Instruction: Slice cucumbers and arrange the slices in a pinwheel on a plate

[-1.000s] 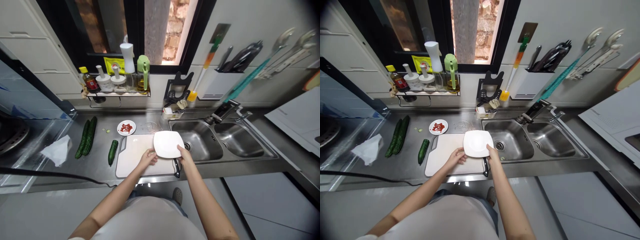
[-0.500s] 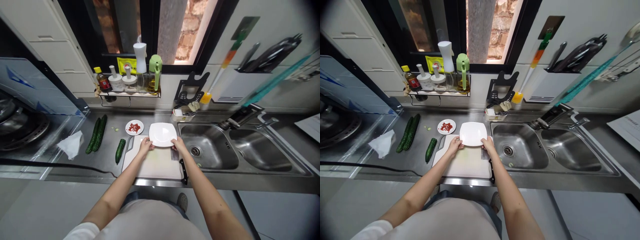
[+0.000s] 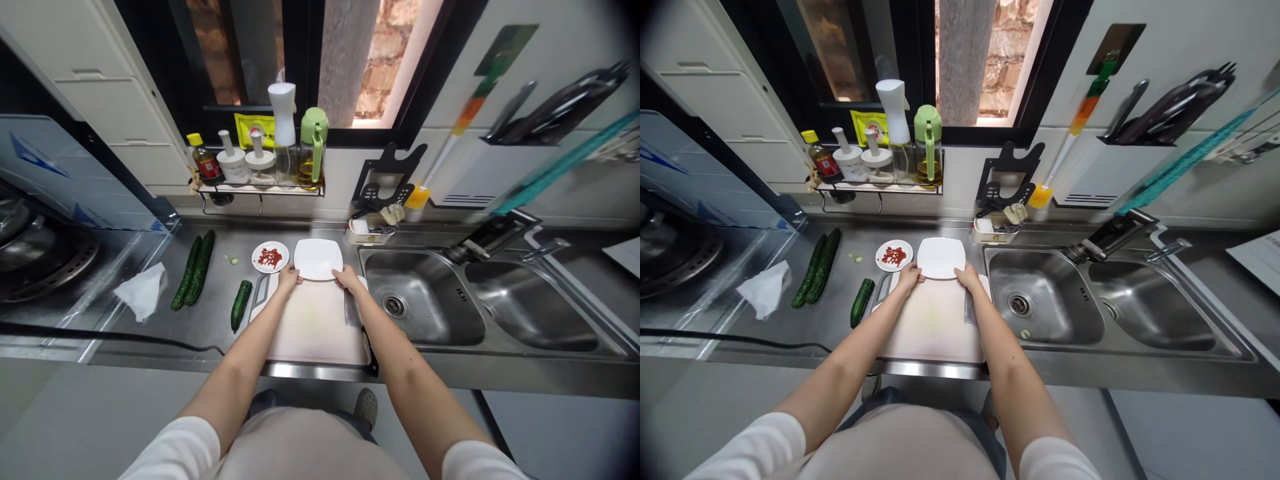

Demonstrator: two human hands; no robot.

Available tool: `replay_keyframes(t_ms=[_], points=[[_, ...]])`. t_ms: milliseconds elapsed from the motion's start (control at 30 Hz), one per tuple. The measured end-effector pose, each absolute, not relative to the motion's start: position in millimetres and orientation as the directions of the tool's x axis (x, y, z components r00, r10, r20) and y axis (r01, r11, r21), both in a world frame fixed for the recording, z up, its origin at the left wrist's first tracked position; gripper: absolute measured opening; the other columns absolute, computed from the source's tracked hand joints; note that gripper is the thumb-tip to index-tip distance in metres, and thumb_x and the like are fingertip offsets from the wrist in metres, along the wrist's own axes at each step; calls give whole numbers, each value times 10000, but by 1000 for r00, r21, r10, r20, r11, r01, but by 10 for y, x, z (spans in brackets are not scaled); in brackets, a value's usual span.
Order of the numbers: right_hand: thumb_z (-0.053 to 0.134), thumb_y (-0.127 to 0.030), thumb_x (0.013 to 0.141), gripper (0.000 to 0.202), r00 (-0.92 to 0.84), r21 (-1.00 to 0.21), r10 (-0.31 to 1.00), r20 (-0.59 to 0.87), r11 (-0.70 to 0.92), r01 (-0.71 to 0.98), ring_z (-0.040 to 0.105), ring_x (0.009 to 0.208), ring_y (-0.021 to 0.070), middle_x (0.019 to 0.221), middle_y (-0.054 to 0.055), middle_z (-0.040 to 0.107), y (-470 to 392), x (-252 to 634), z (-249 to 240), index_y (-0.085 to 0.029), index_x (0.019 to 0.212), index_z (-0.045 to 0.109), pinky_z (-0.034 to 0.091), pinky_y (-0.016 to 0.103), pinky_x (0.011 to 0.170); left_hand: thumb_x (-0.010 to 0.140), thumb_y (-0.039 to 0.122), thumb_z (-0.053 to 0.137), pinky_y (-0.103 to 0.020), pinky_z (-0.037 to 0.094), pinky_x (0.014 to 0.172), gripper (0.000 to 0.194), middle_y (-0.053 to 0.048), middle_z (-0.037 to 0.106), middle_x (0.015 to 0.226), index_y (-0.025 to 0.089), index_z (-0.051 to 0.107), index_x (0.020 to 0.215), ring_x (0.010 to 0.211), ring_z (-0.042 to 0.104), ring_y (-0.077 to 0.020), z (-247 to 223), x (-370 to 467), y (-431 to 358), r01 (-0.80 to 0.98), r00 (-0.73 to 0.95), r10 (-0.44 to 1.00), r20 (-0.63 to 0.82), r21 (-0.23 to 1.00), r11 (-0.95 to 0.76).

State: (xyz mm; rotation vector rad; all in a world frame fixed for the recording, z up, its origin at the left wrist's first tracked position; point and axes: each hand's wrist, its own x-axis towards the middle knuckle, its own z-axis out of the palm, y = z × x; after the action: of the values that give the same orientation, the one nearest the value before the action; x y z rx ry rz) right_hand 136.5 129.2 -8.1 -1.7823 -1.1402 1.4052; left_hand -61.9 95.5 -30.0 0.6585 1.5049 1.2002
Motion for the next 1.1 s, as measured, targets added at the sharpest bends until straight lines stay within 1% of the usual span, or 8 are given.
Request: replay_keyframes(t_ms=[167, 333, 467, 667, 800, 900, 1000, 1100], points=[[682, -234, 788, 302, 136, -770, 897, -421, -433, 468, 653, 710, 148, 710, 57, 684, 1382, 1367, -124, -86, 1045, 629, 464, 193, 622, 804, 84, 562, -180, 501, 512, 319, 38, 561, 551, 81, 569, 1123, 449, 563, -78, -334, -613, 1038, -153, -307, 867, -392, 920, 362], [666, -275, 802, 328, 189, -653, 893, -408, -429, 624, 674, 898, 201, 865, 109, 715, 1440, 1332, -144, -85, 1069, 649, 489, 231, 761, 797, 45, 538, -203, 536, 565, 366, 35, 583, 572, 79, 566, 1160, 459, 585, -86, -331, -616, 1085, -125, -308, 857, -413, 911, 394], [651, -294, 815, 314, 216, -561, 885, -412, -433, 705, 676, 913, 222, 863, 117, 715, 1481, 1293, -148, -91, 1054, 664, 500, 255, 778, 808, 36, 521, -207, 546, 578, 382, 27, 598, 585, 75, 562, 1186, 466, 600, -92, -330, -612, 1107, -100, -320, 844, -431, 901, 422], [617, -329, 845, 287, 231, -470, 877, -421, -428, 772, 682, 829, 221, 756, 105, 702, 1485, 1246, -130, -97, 1002, 680, 510, 258, 717, 813, 68, 560, -207, 554, 591, 390, 11, 624, 603, 79, 574, 1203, 500, 634, -107, -342, -603, 1119, -63, -338, 835, -434, 896, 440], [592, -335, 864, 267, 242, -428, 868, -434, -435, 792, 677, 722, 213, 666, 104, 677, 1479, 1211, -100, -90, 896, 694, 508, 266, 682, 826, 82, 551, -210, 554, 589, 384, 6, 627, 576, 76, 579, 1208, 516, 650, -120, -362, -596, 1131, -25, -349, 834, -428, 894, 448], [595, -327, 864, 257, 247, -407, 865, -436, -434, 804, 675, 713, 209, 627, 103, 663, 1494, 1195, -71, -91, 840, 696, 505, 264, 701, 836, 96, 543, -216, 554, 591, 383, 2, 630, 559, 78, 577, 1217, 525, 657, -131, -388, -587, 1142, 12, -355, 835, -421, 891, 454], [621, -315, 852, 251, 263, -387, 868, -421, -434, 813, 678, 801, 218, 676, 119, 677, 1517, 1189, -48, -80, 917, 685, 499, 263, 752, 848, 104, 527, -221, 552, 602, 394, -5, 647, 568, 83, 567, 1240, 537, 665, -137, -414, -582, 1149, 52, -362, 837, -411, 887, 459], [639, -319, 848, 306, 278, -374, 871, -405, -435, 819, 672, 881, 230, 757, 144, 692, 1530, 1184, -39, -64, 1017, 654, 493, 274, 791, 851, 123, 536, -220, 545, 607, 403, -22, 681, 615, 96, 568, 1252, 562, 676, -143, -425, -581, 1152, 91, -372, 836, -402, 881, 464]])
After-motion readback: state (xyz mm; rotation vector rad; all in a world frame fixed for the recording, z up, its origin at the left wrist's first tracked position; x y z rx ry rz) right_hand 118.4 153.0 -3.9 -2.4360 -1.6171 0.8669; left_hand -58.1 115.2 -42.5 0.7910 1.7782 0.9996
